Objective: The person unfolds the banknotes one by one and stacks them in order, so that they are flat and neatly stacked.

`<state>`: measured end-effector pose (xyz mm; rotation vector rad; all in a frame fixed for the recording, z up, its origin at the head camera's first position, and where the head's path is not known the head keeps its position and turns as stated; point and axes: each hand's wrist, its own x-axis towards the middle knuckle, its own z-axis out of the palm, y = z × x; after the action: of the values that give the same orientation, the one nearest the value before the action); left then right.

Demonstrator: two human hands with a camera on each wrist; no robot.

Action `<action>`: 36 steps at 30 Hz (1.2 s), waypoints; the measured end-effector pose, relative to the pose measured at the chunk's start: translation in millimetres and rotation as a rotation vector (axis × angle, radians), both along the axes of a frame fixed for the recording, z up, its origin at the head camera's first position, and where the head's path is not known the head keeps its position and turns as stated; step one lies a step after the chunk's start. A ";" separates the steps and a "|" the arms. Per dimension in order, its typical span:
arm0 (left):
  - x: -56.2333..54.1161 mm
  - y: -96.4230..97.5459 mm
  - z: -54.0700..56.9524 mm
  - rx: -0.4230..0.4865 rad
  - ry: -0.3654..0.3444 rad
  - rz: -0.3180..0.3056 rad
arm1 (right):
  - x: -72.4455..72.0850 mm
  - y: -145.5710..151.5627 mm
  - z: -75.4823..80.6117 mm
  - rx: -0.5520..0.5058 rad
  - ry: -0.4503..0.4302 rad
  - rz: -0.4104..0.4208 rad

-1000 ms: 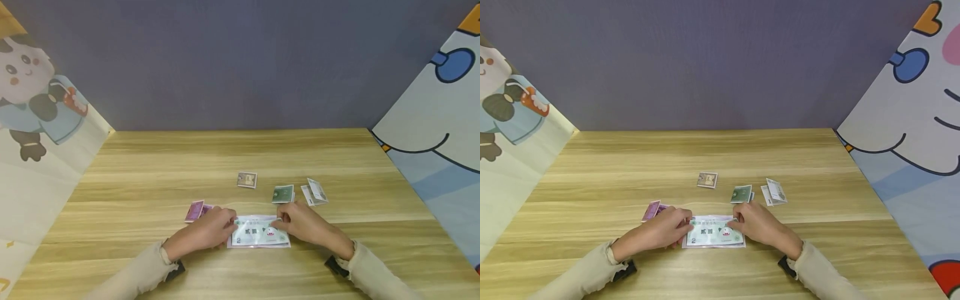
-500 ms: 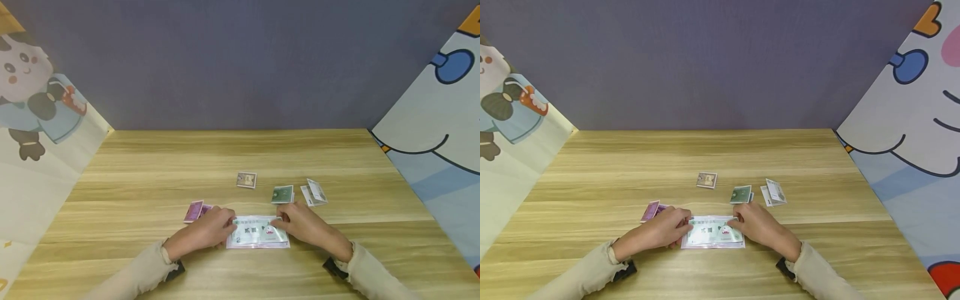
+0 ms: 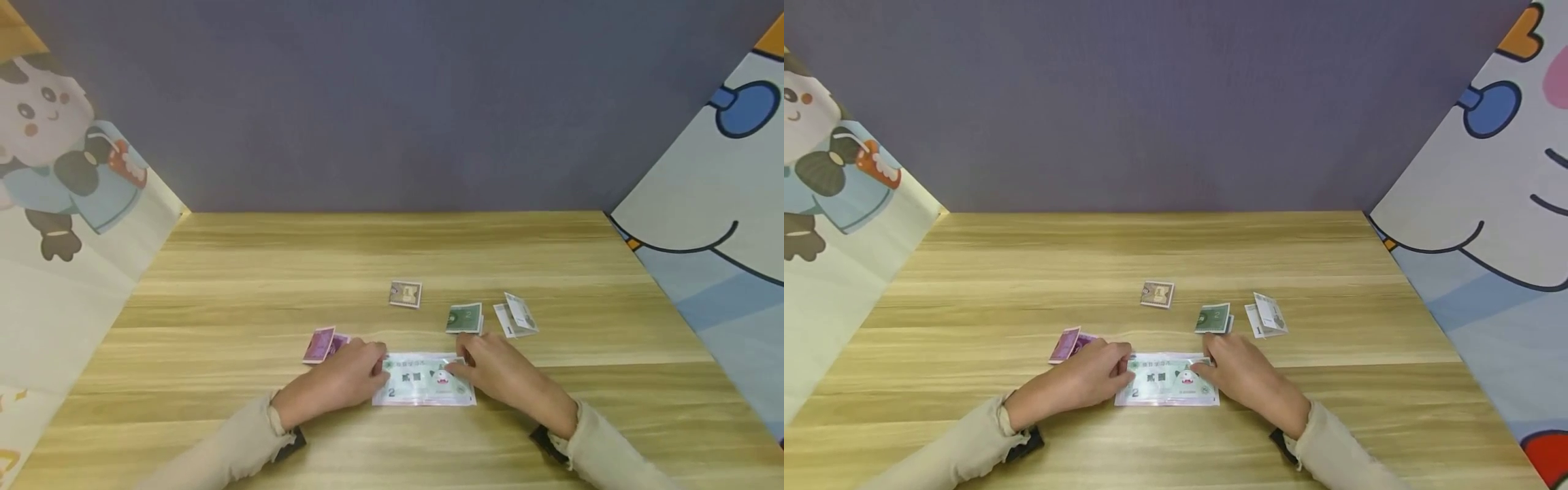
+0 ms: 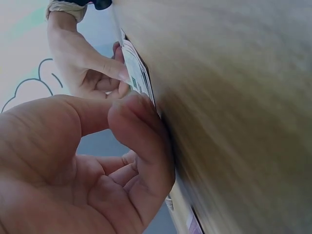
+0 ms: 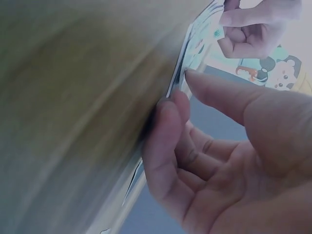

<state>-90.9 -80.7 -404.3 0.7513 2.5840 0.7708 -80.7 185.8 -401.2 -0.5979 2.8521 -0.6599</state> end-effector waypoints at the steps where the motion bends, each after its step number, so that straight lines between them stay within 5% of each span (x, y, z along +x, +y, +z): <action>1: 1.0 0.0 -0.5 -0.001 0.008 0.005 | 0.7 -0.5 0.1 0.004 -0.010 -0.011; 12: 2.9 1.7 -1.2 0.022 0.045 -0.028 | 1.4 1.1 -1.7 0.015 -0.011 -0.035; 18: 1.3 1.2 0.0 -0.010 0.037 -0.030 | -2.3 6.5 13.0 -0.036 -0.046 -0.050; 26: 2.2 -1.9 2.3 -0.030 0.016 -0.017 | -20.7 37.5 42.6 -0.143 0.132 -0.115; 36: -0.6 -0.8 3.6 -0.043 0.010 -0.053 | -54.2 80.0 50.4 -0.015 0.216 -0.222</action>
<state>-91.5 -81.4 -400.8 0.8094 2.5701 0.6948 -134.9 265.8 -350.8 -0.3783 3.1498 -0.6885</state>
